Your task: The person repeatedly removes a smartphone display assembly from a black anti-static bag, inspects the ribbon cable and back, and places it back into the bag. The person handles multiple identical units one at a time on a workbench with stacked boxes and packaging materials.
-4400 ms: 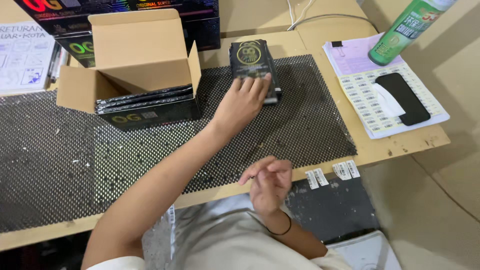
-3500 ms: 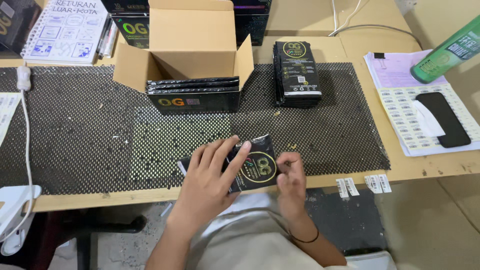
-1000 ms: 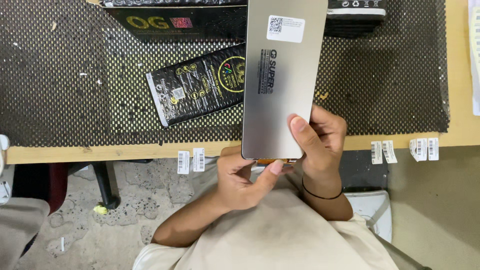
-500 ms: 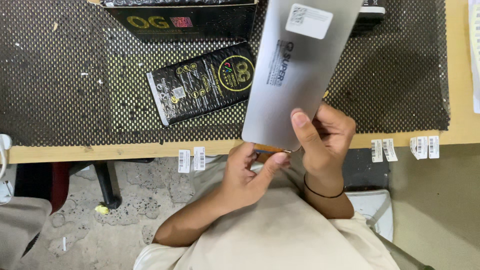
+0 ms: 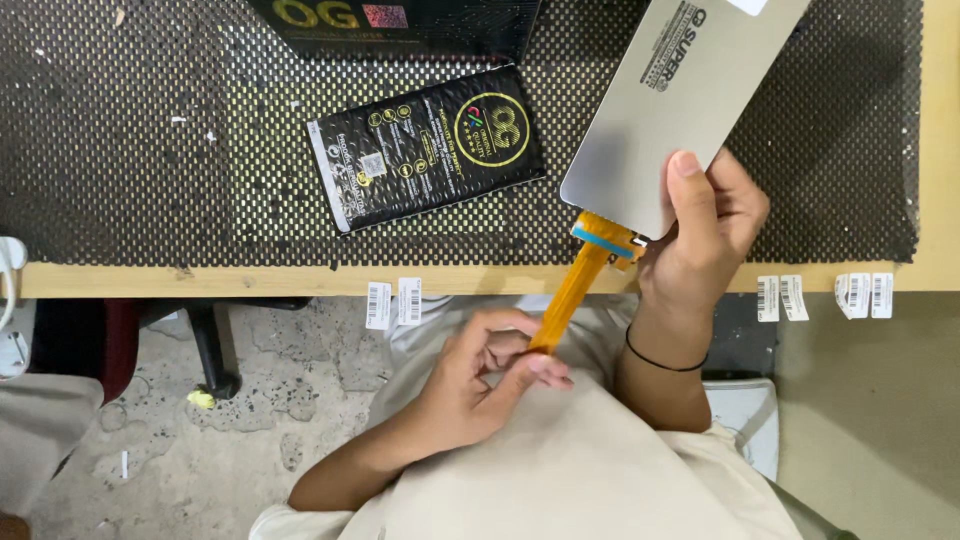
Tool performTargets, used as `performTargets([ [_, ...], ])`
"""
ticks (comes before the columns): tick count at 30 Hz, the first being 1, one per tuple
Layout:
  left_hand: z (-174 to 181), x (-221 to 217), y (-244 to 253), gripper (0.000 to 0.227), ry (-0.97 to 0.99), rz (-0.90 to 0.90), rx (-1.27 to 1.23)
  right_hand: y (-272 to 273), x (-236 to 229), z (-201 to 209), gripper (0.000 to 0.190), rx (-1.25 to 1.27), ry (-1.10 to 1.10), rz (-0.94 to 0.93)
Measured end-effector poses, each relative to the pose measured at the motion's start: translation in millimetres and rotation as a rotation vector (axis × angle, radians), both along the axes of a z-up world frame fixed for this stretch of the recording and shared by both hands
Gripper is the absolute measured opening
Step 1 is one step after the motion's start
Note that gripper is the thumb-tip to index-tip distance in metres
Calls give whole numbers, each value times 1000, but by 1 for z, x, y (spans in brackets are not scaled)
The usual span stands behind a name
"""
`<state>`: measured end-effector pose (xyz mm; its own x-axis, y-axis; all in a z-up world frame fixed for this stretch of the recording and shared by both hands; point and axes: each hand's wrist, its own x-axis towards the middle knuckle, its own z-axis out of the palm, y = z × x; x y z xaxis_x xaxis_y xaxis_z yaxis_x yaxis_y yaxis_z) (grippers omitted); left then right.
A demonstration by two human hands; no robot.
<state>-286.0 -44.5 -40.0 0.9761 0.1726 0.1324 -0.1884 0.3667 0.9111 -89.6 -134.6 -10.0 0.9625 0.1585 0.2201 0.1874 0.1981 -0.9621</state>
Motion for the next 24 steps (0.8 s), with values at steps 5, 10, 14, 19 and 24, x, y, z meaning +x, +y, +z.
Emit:
performTargets([
  [5,38,5,16,10,-150,-21,339,4,-6,6,44,27,88,0],
  [10,65,18,32,13,-324,-107,501,5,-6,6,47,-48,8,52],
  [14,71,33,35,29,-512,-84,571,10,-14,18,42,-39,68,101],
  [19,77,47,34,32,-572,-96,526,14,-19,28,42,16,86,158],
  [24,81,49,35,26,-578,-101,555,13,-20,31,43,14,113,170],
])
